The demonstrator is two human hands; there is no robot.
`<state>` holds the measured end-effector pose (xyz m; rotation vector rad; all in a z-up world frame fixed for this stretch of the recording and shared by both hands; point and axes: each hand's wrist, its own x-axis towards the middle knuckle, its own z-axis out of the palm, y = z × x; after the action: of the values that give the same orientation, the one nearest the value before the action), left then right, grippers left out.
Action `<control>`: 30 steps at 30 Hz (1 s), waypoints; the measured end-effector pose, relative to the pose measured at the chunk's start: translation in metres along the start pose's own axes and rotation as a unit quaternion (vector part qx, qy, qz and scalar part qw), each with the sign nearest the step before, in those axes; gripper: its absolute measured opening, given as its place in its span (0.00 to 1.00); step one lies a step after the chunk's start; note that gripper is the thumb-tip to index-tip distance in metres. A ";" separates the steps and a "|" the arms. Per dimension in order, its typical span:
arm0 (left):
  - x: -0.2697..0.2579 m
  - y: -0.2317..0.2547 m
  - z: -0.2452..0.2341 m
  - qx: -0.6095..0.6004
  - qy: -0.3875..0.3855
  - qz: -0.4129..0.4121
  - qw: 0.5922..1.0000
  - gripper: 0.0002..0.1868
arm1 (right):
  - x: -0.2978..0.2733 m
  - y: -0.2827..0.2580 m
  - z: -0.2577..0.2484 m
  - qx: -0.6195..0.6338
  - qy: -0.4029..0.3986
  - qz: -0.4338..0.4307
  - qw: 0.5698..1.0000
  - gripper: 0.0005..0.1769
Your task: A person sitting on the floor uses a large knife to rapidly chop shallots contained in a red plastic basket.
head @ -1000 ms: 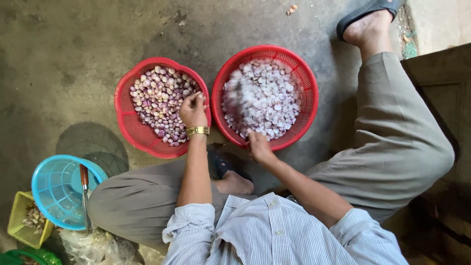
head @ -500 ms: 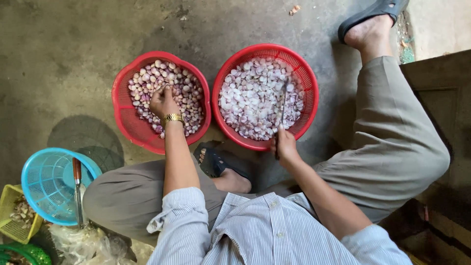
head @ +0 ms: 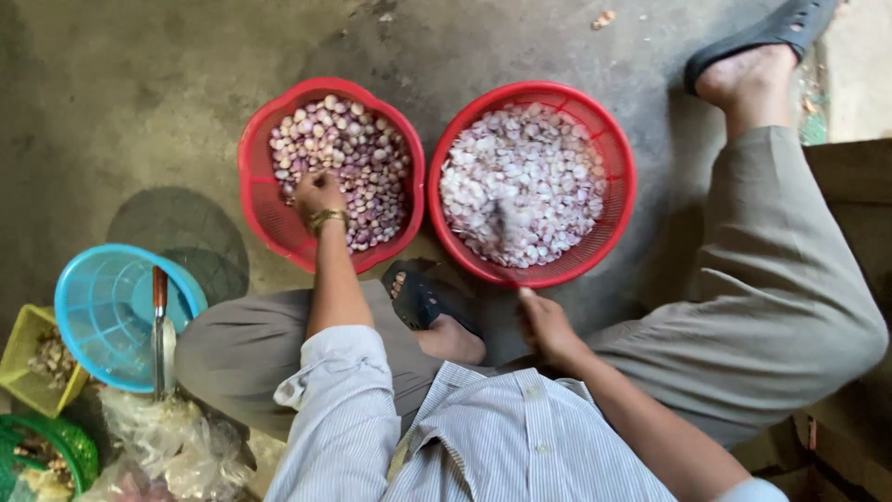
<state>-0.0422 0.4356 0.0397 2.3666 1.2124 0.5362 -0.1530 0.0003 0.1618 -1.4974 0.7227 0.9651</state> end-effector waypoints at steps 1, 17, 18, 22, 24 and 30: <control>-0.004 -0.002 0.004 -0.007 -0.013 0.013 1.000 0.05 | -0.003 -0.002 -0.008 0.022 0.021 0.000 1.000 0.26; -0.011 0.056 0.070 0.197 -0.286 0.178 0.920 0.12 | -0.035 -0.120 -0.057 -0.346 0.088 -0.180 0.916 0.24; -0.019 0.070 0.053 0.197 -0.287 0.180 0.920 0.12 | -0.024 -0.115 -0.065 -0.345 0.090 -0.180 0.917 0.24; -0.037 0.105 0.001 0.129 -0.350 0.104 0.922 0.18 | 0.002 -0.099 -0.083 -0.525 0.141 -0.180 0.820 0.25; -0.041 0.102 -0.002 0.115 -0.350 0.096 0.925 0.17 | 0.005 -0.094 -0.082 -0.528 0.137 -0.168 0.821 0.24; -0.082 0.156 -0.040 -0.196 -0.211 -0.013 0.958 0.08 | 0.008 -0.084 -0.072 -0.497 0.123 -0.196 0.836 0.26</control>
<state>-0.0038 0.2935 0.1447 1.9879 0.8499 0.2171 -0.0641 -0.0569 0.1948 -2.5929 -0.0060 0.8556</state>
